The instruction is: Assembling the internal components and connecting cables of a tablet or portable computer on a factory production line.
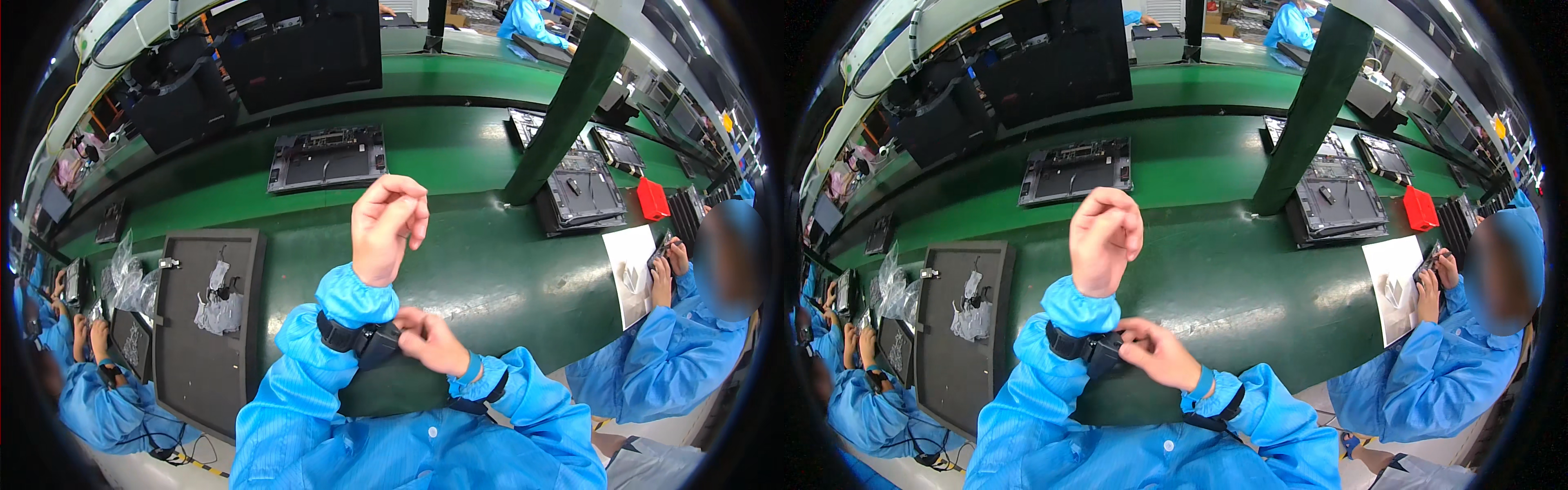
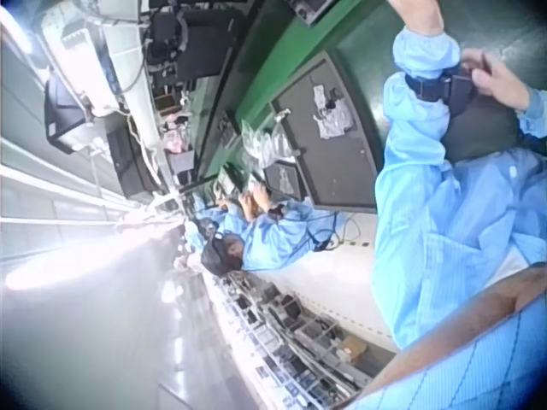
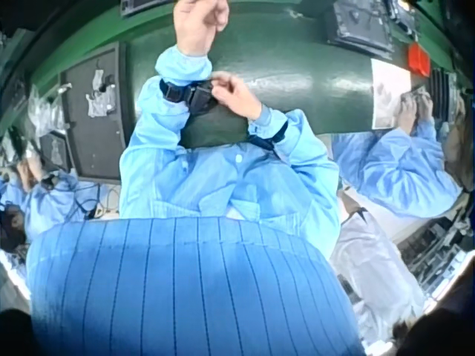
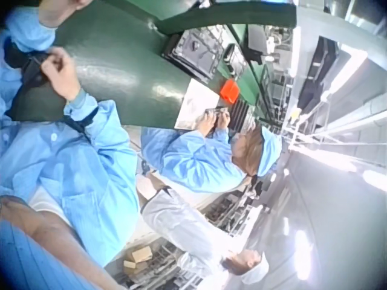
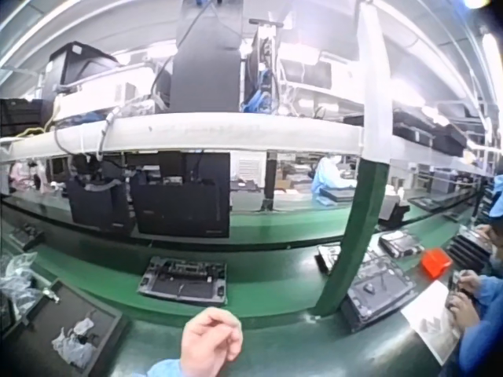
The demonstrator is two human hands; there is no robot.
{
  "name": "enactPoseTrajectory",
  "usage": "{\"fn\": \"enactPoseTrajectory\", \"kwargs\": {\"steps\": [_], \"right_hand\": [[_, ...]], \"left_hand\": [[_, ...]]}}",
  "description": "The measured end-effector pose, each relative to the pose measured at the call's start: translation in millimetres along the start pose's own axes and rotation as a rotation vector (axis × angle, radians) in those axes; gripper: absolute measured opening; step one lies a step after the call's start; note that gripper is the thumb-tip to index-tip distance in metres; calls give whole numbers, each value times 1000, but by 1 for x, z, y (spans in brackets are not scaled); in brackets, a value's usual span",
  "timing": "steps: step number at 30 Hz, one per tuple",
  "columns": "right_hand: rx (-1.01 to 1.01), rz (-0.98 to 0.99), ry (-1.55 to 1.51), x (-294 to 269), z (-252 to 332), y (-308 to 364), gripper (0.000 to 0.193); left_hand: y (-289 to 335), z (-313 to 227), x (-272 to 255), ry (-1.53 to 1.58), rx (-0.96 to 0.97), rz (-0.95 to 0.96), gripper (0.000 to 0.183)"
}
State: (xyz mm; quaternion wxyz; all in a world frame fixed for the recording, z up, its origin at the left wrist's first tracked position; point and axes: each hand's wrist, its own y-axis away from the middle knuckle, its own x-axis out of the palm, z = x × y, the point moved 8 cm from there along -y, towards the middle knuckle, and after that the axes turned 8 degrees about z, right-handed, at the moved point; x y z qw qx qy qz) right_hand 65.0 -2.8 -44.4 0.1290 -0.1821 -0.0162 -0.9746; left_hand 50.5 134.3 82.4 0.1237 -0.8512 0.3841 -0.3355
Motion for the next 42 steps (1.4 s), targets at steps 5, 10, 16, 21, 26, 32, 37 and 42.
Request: {"fn": "enactPoseTrajectory", "kwargs": {"steps": [5,10,16,21,26,32,37,42], "right_hand": [[161,-48,-236,2,-4,-9,27],[217,-58,-411,7,-21,-13,22],[202,-87,-331,-1,-22,-16,22],[166,-164,-223,-15,-21,-18,23],[153,-172,-149,-21,-18,-18,23],[188,-38,-93,-9,-16,-11,24],[245,65,-55,0,-21,-8,25],[-101,-11,161,-2,4,-16,31]], "left_hand": [[12,-34,65,689,11,396,5],[30,-21,95,895,-56,506,6],[36,-13,108,934,-167,523,8],[43,-4,113,1002,-176,518,4],[58,13,137,1004,-259,537,3],[56,-3,144,699,-188,583,5],[24,-22,90,572,-41,309,9],[26,-4,76,514,-41,259,5]]}}
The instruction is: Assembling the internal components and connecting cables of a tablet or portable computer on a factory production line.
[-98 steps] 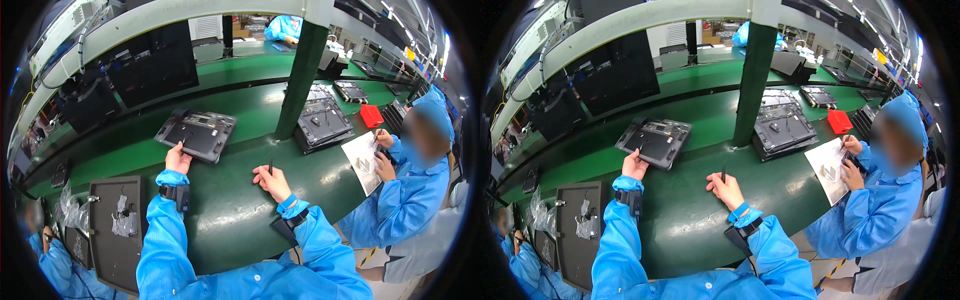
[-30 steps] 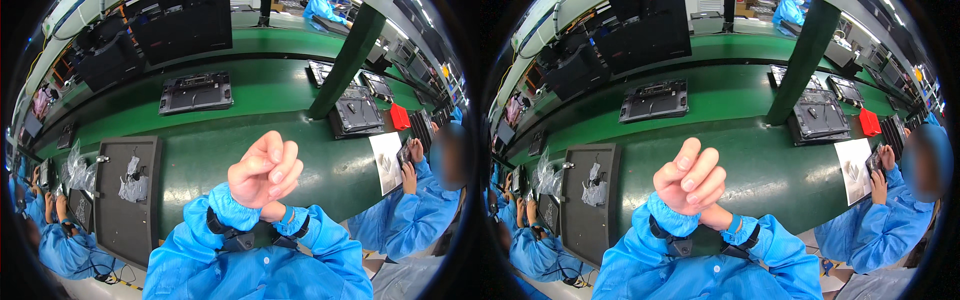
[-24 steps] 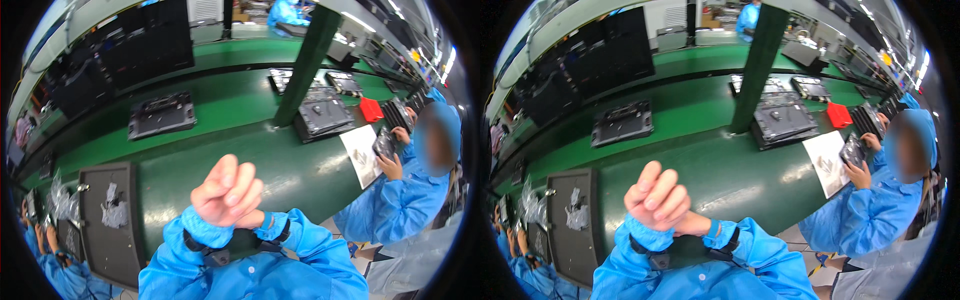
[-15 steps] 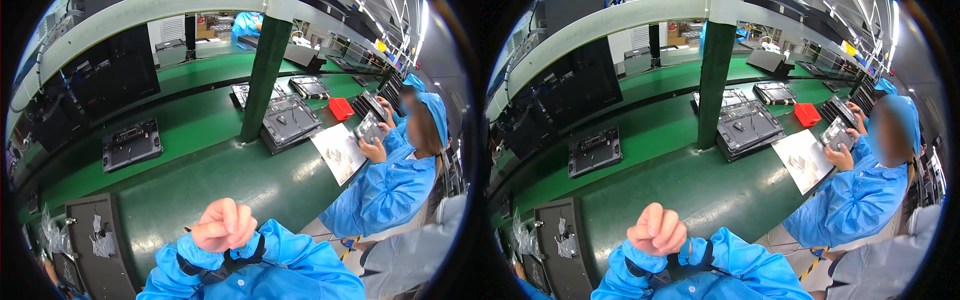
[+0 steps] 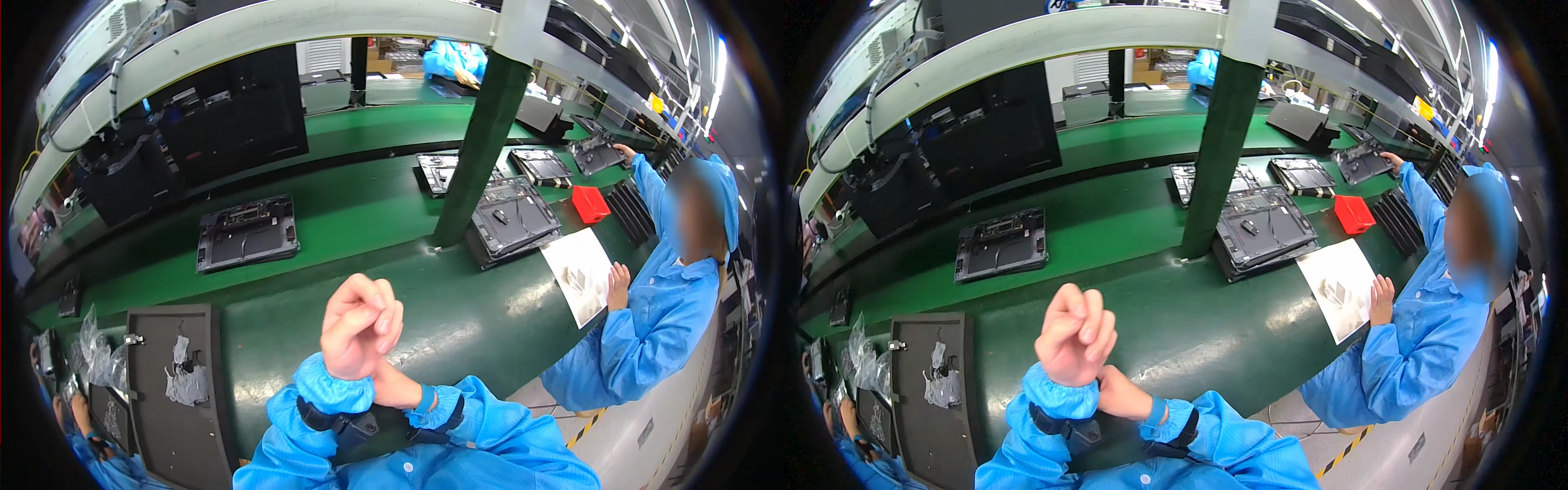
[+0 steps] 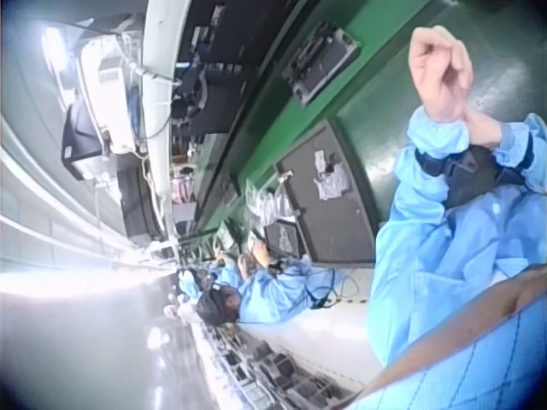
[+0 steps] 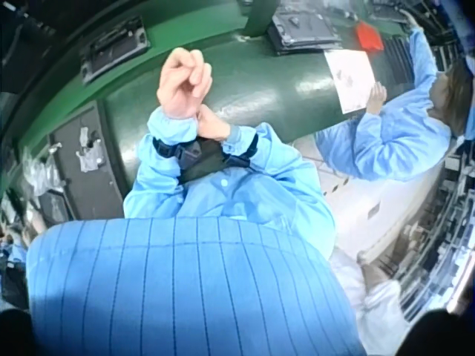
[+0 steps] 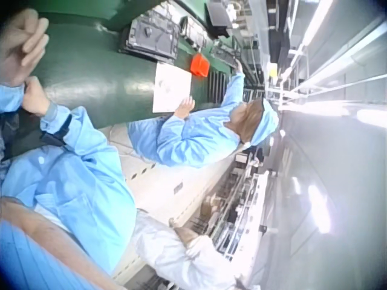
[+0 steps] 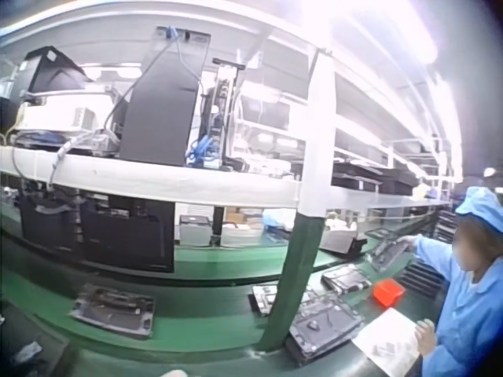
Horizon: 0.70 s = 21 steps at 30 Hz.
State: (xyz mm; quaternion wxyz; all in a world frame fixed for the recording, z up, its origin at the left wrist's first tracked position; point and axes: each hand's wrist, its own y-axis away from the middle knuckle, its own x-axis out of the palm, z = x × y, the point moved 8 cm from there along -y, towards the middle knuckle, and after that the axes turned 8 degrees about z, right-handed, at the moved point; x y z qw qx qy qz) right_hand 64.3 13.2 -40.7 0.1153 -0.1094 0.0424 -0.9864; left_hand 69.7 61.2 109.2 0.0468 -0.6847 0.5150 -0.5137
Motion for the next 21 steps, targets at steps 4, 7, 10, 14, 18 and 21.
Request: {"fn": "enactPoseTrajectory", "kwargs": {"steps": [4,7,10,14,18,21], "right_hand": [[49,25,-132,4,10,10,32],[178,232,-347,17,13,9,31],[258,463,-384,25,9,3,27],[236,652,-218,23,13,-3,17],[284,704,-227,34,8,7,19],[317,652,-195,41,5,6,14]], "left_hand": [[3,24,-2,-276,-235,-112,5],[19,67,48,-416,-487,348,10],[37,94,80,-514,-289,563,10],[67,130,100,-467,-498,754,11],[82,143,113,-439,-459,803,11],[79,140,108,-463,-419,821,11]]}}
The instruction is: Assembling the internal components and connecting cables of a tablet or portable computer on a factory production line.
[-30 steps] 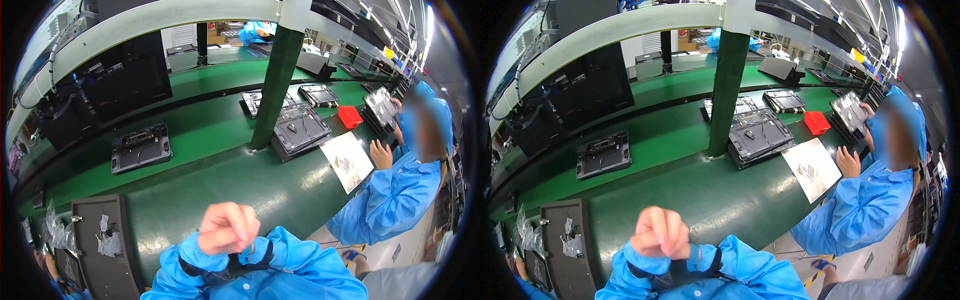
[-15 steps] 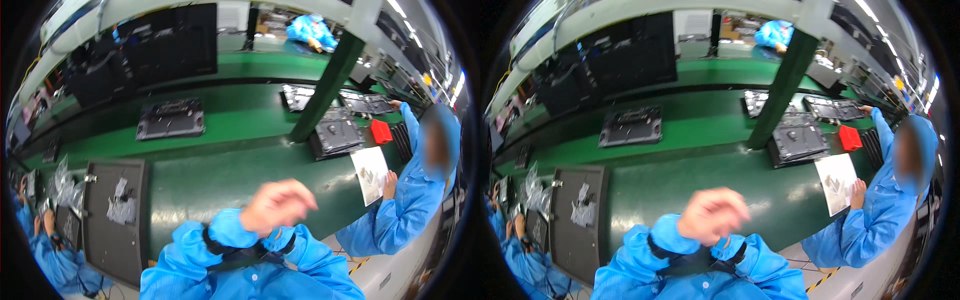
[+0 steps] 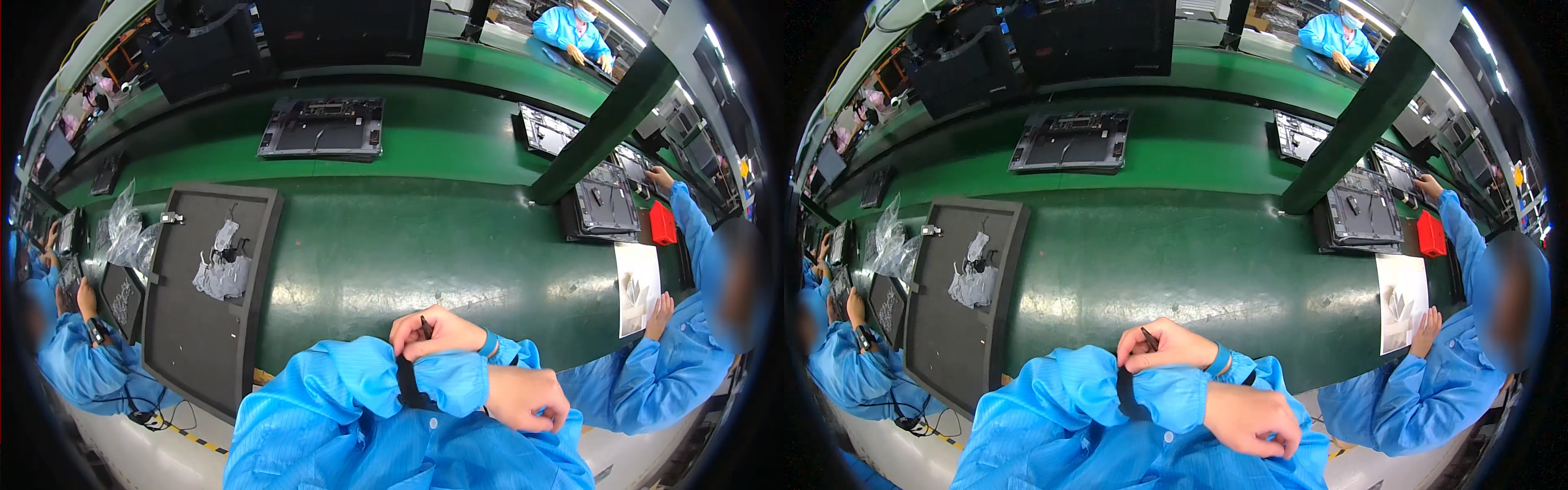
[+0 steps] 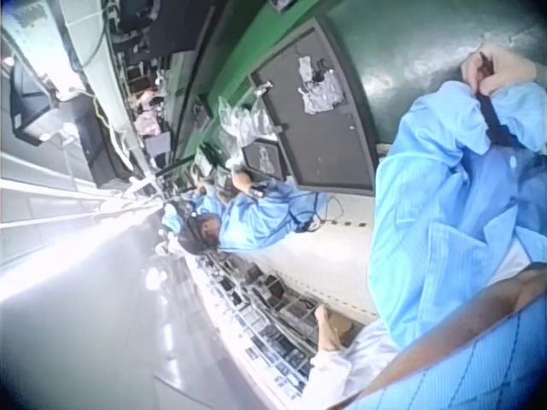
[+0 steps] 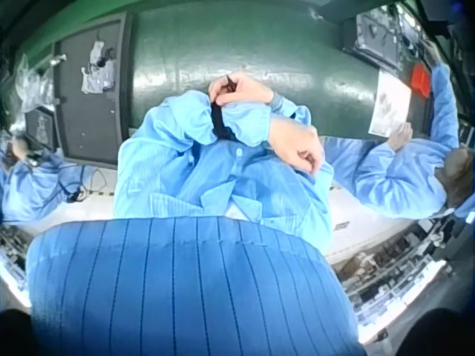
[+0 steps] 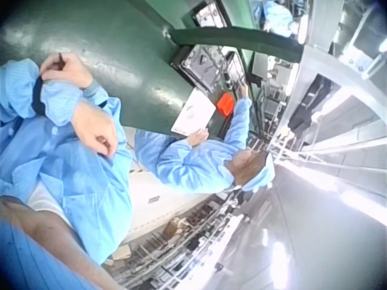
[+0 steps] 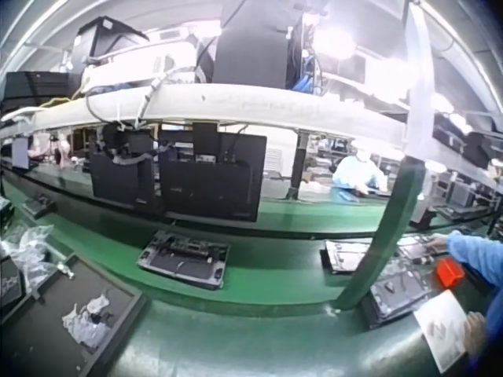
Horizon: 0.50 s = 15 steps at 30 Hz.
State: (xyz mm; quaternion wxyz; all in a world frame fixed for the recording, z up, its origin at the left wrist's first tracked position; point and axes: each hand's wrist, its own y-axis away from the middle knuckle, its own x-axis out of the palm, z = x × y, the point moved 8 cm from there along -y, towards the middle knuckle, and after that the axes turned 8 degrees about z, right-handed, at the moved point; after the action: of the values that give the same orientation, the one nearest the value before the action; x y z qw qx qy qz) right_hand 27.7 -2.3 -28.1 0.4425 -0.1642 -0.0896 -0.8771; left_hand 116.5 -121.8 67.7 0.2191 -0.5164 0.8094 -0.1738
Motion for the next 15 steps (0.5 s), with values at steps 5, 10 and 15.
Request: {"fn": "enactPoseTrajectory", "kwargs": {"steps": [5,10,15], "right_hand": [[75,-544,-189,-41,-42,23,12],[-87,-529,-527,-28,-30,28,43],[46,-717,83,-23,5,10,44]], "left_hand": [[27,-25,-88,-56,-53,-284,14],[136,-57,-204,-219,-15,-1230,13],[188,-44,-227,-330,-8,-1517,13]]}}
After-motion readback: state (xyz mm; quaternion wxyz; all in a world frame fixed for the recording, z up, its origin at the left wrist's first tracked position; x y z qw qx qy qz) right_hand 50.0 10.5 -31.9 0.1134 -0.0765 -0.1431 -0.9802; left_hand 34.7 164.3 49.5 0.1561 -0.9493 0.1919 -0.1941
